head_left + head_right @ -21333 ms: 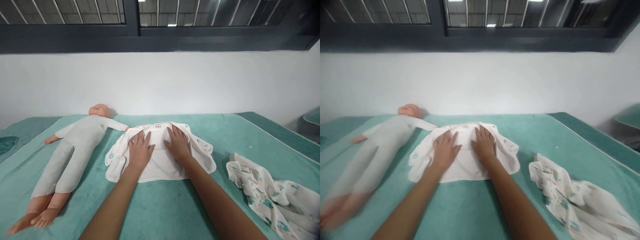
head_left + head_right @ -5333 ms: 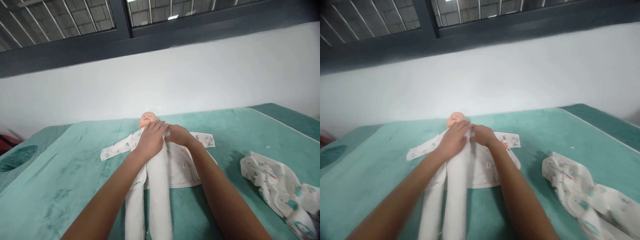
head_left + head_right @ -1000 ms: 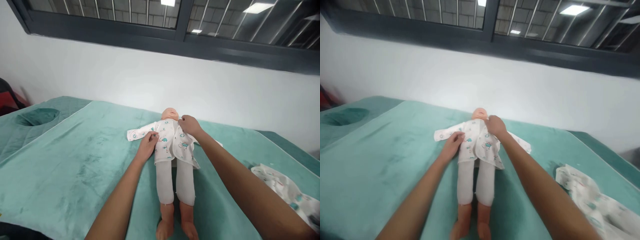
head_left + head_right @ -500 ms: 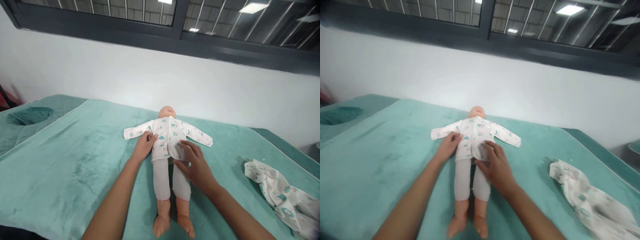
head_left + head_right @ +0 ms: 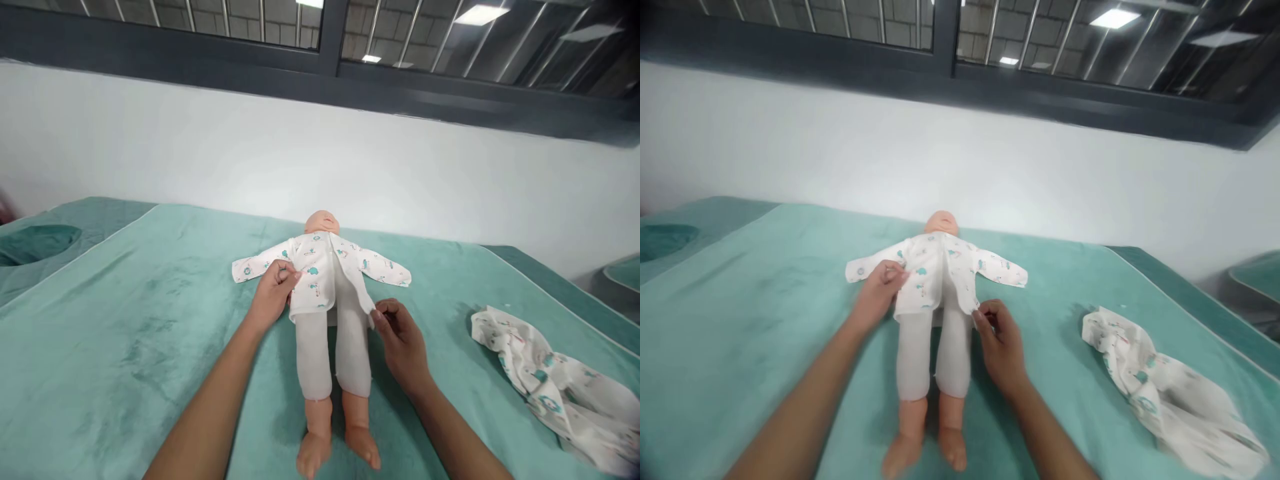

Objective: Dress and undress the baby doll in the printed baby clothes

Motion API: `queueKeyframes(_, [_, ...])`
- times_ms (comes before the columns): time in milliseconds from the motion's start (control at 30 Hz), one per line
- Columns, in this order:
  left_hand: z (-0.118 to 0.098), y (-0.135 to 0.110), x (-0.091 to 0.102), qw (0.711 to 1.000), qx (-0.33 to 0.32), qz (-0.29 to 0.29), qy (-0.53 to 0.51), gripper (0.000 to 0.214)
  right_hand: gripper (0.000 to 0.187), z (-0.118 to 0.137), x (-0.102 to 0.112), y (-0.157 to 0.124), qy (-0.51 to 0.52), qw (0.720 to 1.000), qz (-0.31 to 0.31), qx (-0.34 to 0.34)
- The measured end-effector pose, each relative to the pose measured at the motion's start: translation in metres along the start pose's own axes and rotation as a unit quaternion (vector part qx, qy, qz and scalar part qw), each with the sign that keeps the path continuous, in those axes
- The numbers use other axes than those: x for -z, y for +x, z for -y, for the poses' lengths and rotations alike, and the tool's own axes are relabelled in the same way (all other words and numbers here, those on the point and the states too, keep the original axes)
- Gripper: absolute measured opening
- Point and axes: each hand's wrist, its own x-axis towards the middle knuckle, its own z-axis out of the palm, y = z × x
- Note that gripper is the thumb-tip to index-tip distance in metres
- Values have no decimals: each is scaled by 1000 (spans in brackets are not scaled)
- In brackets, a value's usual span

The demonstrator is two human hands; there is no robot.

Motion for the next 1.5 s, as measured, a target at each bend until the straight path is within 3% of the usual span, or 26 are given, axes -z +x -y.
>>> queueKeyframes(133, [-7,5,-11,999,-37,-20,-16,24,19,0,2,1,50,999,-2,-13])
queueKeyframes(233, [-8,5,-15,999,-24,35,18,24,26,5,2,0,56,998,27,1])
queueKeyframes(333, [-4,7,-6,996,-4,88,27,25,30,-1,6,7,68,996,29,-44])
queueKeyframes(400, [2,11,5,997,-10,57,45,25,31,-14,13,19,46,995,2,-88])
queueKeyframes(467, [8,15,16,990,-16,-35,132,23,29,-32,22,38,-21,993,-23,-110])
queueKeyframes(533, [13,15,27,946,-24,-124,300,21,27,-50,32,60,-112,988,-9,-109])
queueKeyframes(567, [15,13,33,904,-37,-150,398,22,26,-58,36,71,-153,983,10,-102])
queueKeyframes(667, [16,4,50,758,-72,-157,628,32,27,-74,42,95,-241,967,65,-58])
queueKeyframes(700, [16,0,56,725,-74,-154,668,34,28,-77,43,100,-256,963,72,-40])
queueKeyframes(767, [14,-5,66,693,-63,-152,701,35,32,-82,42,105,-272,960,70,-16])
queueKeyframes(1000, [14,8,79,688,-70,-167,703,28,42,-96,39,101,-305,949,73,32])
queueKeyframes(1100, [14,13,80,686,-68,-204,695,26,46,-99,38,100,-327,942,65,45])
queueKeyframes(1233, [14,9,79,689,-61,-236,683,26,42,-98,38,101,-345,932,101,45])
queueKeyframes(1367, [15,2,80,741,21,-237,628,19,34,-92,40,100,-326,941,88,17])
queueKeyframes(1500, [12,2,83,797,84,-305,515,19,30,-83,43,99,-275,960,39,-10])
